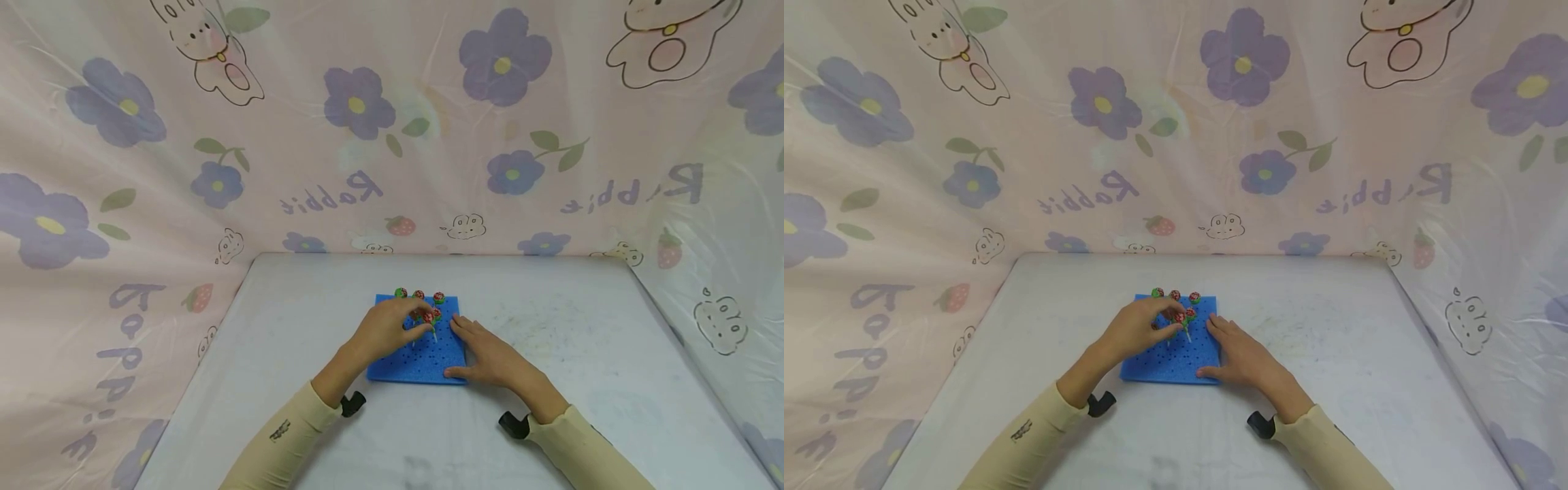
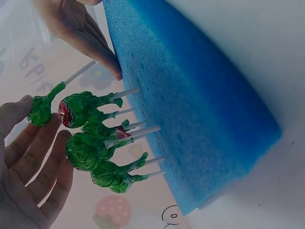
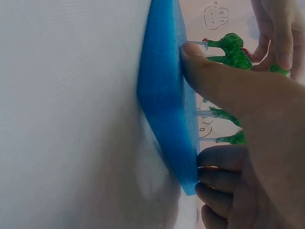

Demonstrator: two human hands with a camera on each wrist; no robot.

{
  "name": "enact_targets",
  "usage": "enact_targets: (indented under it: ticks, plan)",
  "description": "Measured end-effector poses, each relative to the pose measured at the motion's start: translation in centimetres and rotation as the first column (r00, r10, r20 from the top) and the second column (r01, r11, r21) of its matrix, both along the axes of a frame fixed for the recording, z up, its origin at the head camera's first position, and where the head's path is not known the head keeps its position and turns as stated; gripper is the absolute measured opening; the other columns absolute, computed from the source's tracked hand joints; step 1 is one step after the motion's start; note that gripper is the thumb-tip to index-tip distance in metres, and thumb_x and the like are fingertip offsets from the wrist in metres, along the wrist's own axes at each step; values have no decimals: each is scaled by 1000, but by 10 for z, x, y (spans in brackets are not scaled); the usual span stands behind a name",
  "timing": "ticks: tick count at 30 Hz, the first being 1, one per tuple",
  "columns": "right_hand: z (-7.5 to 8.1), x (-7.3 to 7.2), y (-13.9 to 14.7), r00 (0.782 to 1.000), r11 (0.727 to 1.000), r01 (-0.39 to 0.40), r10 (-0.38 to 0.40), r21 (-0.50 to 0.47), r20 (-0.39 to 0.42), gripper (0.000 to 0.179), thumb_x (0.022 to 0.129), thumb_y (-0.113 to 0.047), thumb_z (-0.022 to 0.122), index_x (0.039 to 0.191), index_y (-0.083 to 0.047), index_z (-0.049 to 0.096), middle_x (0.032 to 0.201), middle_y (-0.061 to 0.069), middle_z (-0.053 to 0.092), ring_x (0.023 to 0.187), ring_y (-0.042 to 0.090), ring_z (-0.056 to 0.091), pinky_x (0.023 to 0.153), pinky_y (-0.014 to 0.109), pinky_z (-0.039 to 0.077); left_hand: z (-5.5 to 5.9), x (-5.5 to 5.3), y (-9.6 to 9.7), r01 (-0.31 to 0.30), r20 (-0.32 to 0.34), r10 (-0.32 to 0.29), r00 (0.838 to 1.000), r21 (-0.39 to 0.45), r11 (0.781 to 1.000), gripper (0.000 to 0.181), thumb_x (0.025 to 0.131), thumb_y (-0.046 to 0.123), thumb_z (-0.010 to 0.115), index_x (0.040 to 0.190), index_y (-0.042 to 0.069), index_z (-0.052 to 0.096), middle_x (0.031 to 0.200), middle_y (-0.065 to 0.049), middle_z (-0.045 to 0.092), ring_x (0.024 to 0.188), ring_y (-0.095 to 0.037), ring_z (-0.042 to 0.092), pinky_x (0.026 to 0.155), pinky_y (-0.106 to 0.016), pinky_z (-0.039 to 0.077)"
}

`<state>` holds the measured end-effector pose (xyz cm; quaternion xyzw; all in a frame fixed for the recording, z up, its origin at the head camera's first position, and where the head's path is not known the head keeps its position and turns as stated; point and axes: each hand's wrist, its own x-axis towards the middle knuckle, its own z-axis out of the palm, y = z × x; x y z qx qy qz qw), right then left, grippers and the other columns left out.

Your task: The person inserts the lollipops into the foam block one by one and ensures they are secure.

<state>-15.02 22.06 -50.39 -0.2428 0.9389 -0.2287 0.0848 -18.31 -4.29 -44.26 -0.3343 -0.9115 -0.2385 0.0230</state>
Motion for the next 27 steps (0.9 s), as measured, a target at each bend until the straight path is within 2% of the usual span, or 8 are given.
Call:
enact_targets:
  ticks: [18, 27]
  plan:
    - [-2, -1, 1, 1000, 1000, 6, -6, -1, 9, 110, 88, -61, 83, 165, 2, 36, 175, 19, 29, 157, 52, 29, 122, 68, 35, -5, 1, 5, -2, -5, 2, 1000, -56, 998, 36, 103, 36, 76, 134, 19, 73, 117, 5, 78, 105, -12, 73, 91, -33, 61]
    - [-3, 0, 2, 1000, 1000, 5, -5, -2, 5, 110, 88, -60, 84, 165, 2, 36, 175, 19, 29, 157, 52, 30, 122, 68, 35, -10, 1, 6, -7, 0, 7, 1000, -99, 995, 35, 104, 40, 74, 135, 22, 73, 123, 5, 77, 111, -12, 72, 96, -34, 60]
